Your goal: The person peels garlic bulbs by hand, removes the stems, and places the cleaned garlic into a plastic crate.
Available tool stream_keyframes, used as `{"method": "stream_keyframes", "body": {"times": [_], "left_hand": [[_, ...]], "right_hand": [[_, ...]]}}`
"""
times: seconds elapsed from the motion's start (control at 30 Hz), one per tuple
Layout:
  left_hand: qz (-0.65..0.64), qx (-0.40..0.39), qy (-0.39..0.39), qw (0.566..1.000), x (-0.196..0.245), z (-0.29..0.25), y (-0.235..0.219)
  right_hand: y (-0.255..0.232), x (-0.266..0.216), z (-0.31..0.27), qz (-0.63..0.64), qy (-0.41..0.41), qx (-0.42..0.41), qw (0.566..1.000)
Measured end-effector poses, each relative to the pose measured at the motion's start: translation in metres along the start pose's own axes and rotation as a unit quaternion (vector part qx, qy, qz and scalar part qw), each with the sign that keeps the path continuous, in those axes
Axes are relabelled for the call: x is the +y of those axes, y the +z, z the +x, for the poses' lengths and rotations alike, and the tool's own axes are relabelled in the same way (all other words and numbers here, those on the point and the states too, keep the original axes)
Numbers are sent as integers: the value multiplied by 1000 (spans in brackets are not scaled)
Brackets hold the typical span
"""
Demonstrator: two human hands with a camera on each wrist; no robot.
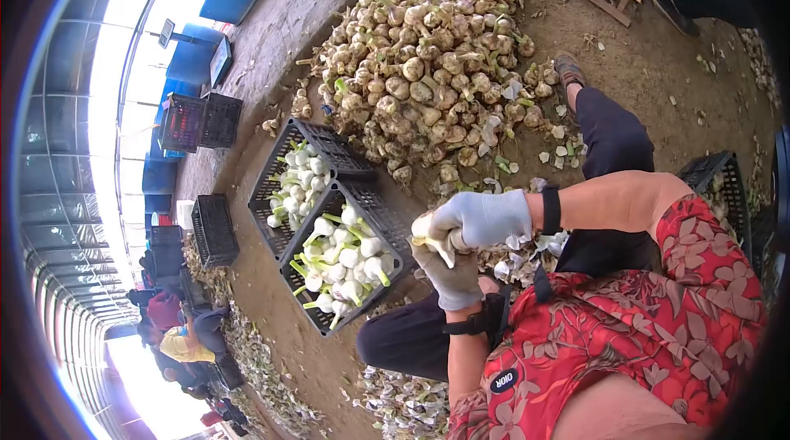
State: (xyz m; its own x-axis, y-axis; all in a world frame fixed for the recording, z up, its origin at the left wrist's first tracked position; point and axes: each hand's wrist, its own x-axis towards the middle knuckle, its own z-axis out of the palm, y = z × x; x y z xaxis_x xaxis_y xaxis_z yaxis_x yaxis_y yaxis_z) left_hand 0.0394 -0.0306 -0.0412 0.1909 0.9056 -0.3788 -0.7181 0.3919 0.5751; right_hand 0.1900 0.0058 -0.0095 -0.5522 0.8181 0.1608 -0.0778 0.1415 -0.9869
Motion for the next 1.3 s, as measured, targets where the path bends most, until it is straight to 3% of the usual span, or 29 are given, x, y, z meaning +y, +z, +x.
{"method": "stream_keyframes", "body": {"times": [0.03, 0.1, 0.13, 0.2, 0.23, 0.33, 0.37, 0.4, 0.43, 0.47, 0.5, 0.6, 0.63, 0.67, 0.73, 0.8, 0.83, 0.87, 0.9, 0.93, 1.0, 1.07, 1.2, 1.23, 1.3], "left_hand": [[-33, -68, 0, 997, -1, 1, -3], [-99, -202, 3, 974, -2, 4, -4], [-93, -185, -12, 978, 0, 3, 0], [-80, -148, -44, 985, 10, -2, 14], [-132, -130, -44, 982, 7, -7, 5], [-44, -79, -6, 996, 11, -11, -7], [-33, 32, -5, 999, 17, -15, 6], [44, 18, -1, 999, 20, -14, -4], [120, 2, 3, 993, 23, -13, -23], [196, -14, 6, 981, 29, -11, -33], [253, -93, -88, 959, 47, -17, -12], [335, -65, -41, 939, 38, -24, 4], [355, -116, -49, 926, 37, -24, 23], [437, -186, 13, 880, 30, -15, 20], [484, -157, -96, 855, 27, -26, 40], [440, -123, -80, 886, 14, -28, 30], [437, -86, -60, 893, 8, -30, 30], [434, -47, -38, 899, 5, -32, 28], [441, -47, 5, 896, 6, -30, 21], [459, -35, 18, 888, 10, -30, 19], [496, -12, 37, 867, 23, -33, 25], [455, -4, 18, 890, 30, -35, 31], [378, -28, -15, 925, 32, -34, 22], [353, -49, -24, 934, 33, -34, 20], [332, -81, -45, 939, 36, -35, 17]], "right_hand": [[-1, 3, 1, 82, 69, -25, 994], [-10, -25, -3, 247, 149, 14, 957], [-13, -34, -4, 328, 187, 34, 926], [-18, -26, 0, 442, 149, 102, 879], [-23, -26, 1, 452, 150, 114, 872], [-29, -35, 3, 450, 121, 125, 876], [-29, -28, 3, 451, 120, 125, 876], [-29, -26, 3, 452, 119, 126, 875], [-31, -29, 0, 388, 81, 130, 909], [-34, -29, 0, 409, 95, 141, 896], [-39, -30, 1, 430, 109, 151, 883], [-43, -26, 9, 456, 87, 185, 866], [-48, -26, 9, 465, 55, 183, 864], [-56, -29, 10, 473, 24, 180, 862], [-71, -54, 12, 451, 15, 263, 853], [-93, -48, 13, 311, 27, 232, 921], [-98, -48, 12, -21, 6, 164, 986], [-100, -49, 12, -350, -18, 76, 933], [-89, -60, 10, -435, 149, -7, 888], [-77, -56, 3, -486, 169, -33, 857], [-69, -46, -10, -373, 33, -79, 924], [-54, -38, -13, -283, -35, -110, 952], [-36, -21, -12, -191, -48, -49, 979], [-36, -30, -12, -143, 8, -42, 989], [-36, -28, -12, -136, 14, -49, 989]]}}
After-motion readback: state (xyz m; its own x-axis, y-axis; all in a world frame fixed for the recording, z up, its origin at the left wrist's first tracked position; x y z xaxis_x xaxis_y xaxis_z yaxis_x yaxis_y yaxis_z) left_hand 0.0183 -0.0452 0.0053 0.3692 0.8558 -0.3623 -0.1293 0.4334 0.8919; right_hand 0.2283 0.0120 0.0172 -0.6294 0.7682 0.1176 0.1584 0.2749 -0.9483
